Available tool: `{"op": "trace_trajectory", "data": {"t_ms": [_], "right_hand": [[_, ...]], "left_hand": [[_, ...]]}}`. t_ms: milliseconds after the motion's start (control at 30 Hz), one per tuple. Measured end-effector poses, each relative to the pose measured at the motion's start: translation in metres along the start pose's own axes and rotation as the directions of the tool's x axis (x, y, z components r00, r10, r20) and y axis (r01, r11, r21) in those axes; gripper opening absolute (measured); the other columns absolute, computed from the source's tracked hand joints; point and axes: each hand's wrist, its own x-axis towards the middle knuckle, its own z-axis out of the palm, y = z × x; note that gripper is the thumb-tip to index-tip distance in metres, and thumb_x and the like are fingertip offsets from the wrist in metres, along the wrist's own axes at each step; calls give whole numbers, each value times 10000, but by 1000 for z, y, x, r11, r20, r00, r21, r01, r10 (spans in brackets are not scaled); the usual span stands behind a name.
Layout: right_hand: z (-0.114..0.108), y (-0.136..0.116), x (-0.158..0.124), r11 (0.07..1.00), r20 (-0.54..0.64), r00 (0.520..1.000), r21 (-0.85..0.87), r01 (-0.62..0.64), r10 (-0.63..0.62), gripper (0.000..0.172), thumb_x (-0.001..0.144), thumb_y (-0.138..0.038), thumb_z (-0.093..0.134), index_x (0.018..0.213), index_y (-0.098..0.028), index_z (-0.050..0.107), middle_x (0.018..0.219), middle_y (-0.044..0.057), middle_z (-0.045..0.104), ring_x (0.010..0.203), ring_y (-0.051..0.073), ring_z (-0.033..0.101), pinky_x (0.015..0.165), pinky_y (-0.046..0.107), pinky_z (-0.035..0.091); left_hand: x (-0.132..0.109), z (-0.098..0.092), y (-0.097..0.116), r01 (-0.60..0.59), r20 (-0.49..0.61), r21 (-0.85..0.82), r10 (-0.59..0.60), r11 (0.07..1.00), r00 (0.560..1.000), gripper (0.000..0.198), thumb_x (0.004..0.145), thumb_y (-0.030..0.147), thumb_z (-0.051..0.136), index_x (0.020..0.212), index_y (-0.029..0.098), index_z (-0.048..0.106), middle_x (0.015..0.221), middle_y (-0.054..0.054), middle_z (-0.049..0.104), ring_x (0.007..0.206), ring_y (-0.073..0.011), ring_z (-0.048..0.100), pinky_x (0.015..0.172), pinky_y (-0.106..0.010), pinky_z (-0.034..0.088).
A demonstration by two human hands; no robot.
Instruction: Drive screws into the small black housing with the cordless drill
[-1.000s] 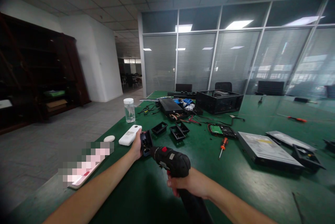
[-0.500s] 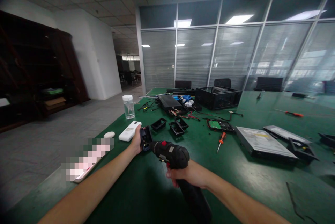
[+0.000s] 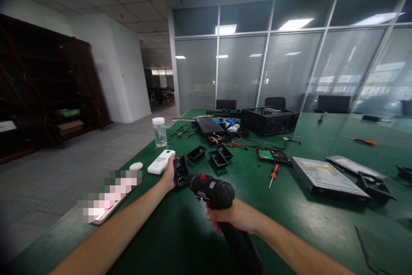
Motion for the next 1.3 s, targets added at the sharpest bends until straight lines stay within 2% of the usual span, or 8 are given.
{"op": "trace_trajectory", "data": {"t_ms": [167,633,833,1300], "right_hand": [[2,-3,-1,999,-27,999,-14,-39,38,308,654,-357,735,790,-154,547,625,-41,545,541,105,526,554,253,412],[2,-4,-1,999,2,1000,-34,-2,2,273,675,-330,719,785,-155,540,633,-39,543,553,107,526,551,245,409],[1,1,1,1000,5,1000,-5,-1,1,271,675,-332,718,778,-155,541,616,-39,537,549,109,525,548,244,409],[4,-3,0,1000,-21,1000,-30,7,-7,277,652,-348,720,751,-152,551,639,-38,529,535,106,517,540,250,402]], "left_hand": [[0,0,1,16,18,12,-16,1000,1000,508,672,655,549,857,182,572,655,-28,626,543,-198,606,557,-318,478],[-3,2,1,-16,-3,11,16,1000,1000,450,693,609,565,858,191,576,614,-18,617,515,-193,598,541,-316,485],[-3,2,3,54,1,13,-54,998,999,474,709,629,528,862,184,589,652,-43,632,586,-219,625,561,-333,493],[-3,2,2,52,9,-1,-52,999,999,475,706,633,527,839,180,584,646,-35,624,589,-213,621,572,-331,491]]}}
